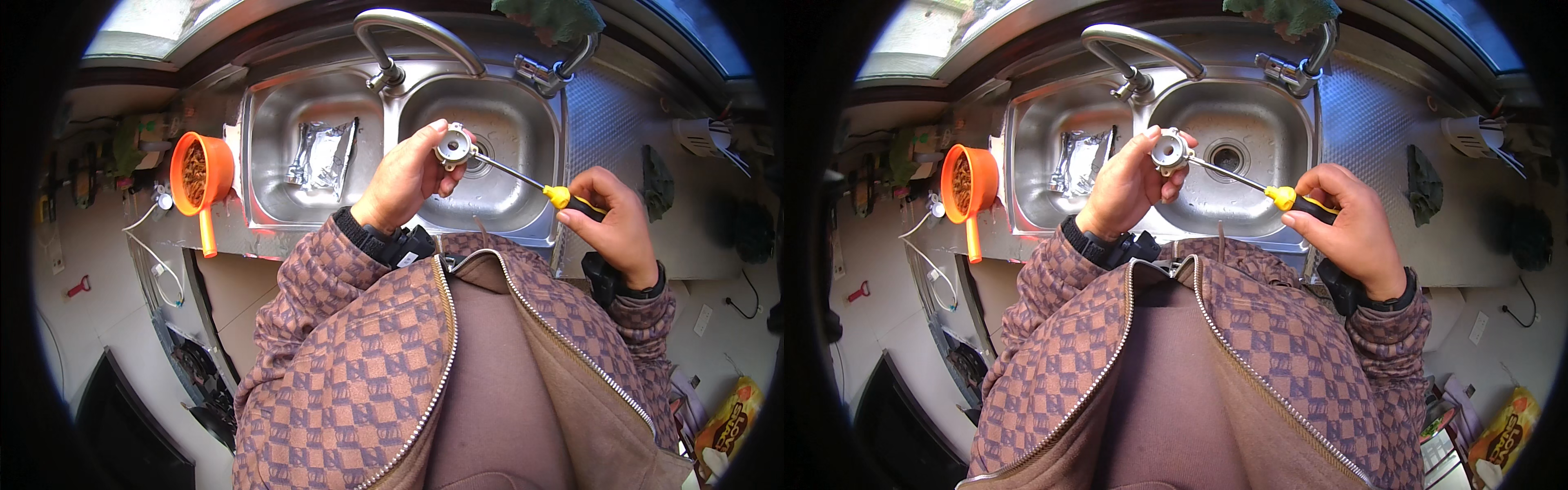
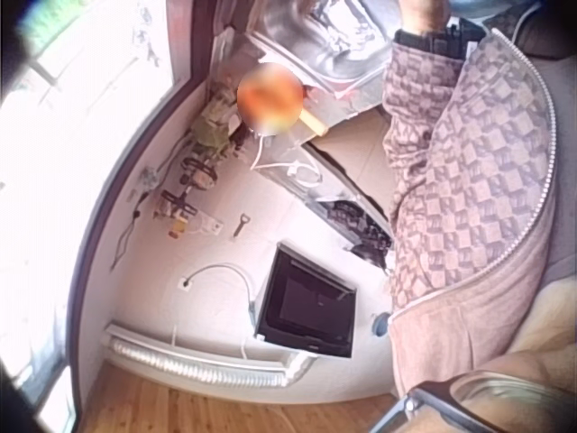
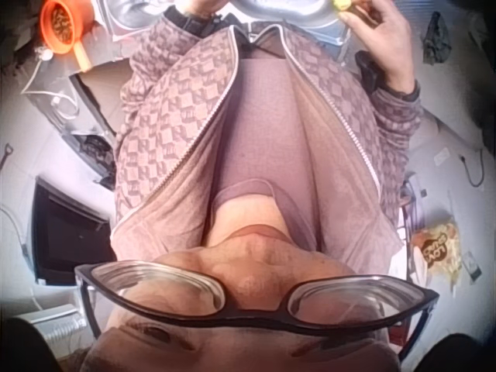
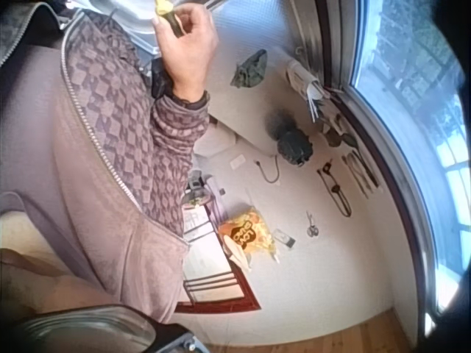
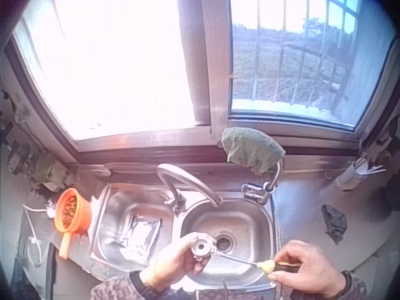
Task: The person disassembles a kitchen faucet aerator using a screwdriver, removes a small internal component, and reassembles the aerator onto the faucet. The person repeatedly tightens the aerator with the screwdriver and checks the fit.
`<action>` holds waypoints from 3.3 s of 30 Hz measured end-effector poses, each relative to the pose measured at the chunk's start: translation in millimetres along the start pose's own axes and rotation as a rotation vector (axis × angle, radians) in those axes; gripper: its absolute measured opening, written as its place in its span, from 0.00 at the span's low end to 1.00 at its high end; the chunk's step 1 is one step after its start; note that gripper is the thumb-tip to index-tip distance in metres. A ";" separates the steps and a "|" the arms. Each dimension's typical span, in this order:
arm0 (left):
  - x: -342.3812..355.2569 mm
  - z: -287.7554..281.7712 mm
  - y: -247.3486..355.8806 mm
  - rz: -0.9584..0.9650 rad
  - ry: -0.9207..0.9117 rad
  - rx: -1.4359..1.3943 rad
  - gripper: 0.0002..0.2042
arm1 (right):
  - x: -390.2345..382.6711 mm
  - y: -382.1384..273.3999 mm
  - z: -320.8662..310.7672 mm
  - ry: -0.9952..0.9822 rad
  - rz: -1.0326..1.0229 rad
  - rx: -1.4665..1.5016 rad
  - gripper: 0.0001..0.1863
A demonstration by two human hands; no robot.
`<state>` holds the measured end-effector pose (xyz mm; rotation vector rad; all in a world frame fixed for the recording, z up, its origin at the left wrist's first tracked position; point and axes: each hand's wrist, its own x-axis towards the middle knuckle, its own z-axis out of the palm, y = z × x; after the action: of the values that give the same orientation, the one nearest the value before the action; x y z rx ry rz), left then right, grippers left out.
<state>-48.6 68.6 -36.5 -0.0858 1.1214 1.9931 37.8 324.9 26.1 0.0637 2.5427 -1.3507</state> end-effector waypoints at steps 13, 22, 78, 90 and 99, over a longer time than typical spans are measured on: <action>15.4 -0.5 -0.8 -0.042 -0.034 -0.051 0.19 | 5.3 -2.5 0.1 0.092 -0.015 -0.015 0.14; 24.1 -6.4 0.4 -0.045 -0.021 -0.097 0.19 | 9.1 2.6 -3.8 0.052 0.111 0.060 0.15; 19.7 -11.2 3.3 -0.092 0.051 0.150 0.20 | 9.9 -17.7 -9.2 0.046 -0.106 -0.173 0.10; 20.3 -7.6 2.3 -0.090 0.060 0.142 0.20 | 10.3 -18.2 -9.4 0.072 -0.129 -0.187 0.11; 24.1 -10.8 3.3 -0.105 -0.118 -0.041 0.20 | 11.2 -10.4 -6.2 0.088 -0.070 -0.172 0.13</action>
<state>-70.1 74.8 -50.9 -0.0469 0.9822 1.9023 24.0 323.1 35.1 0.0021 2.7479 -1.1718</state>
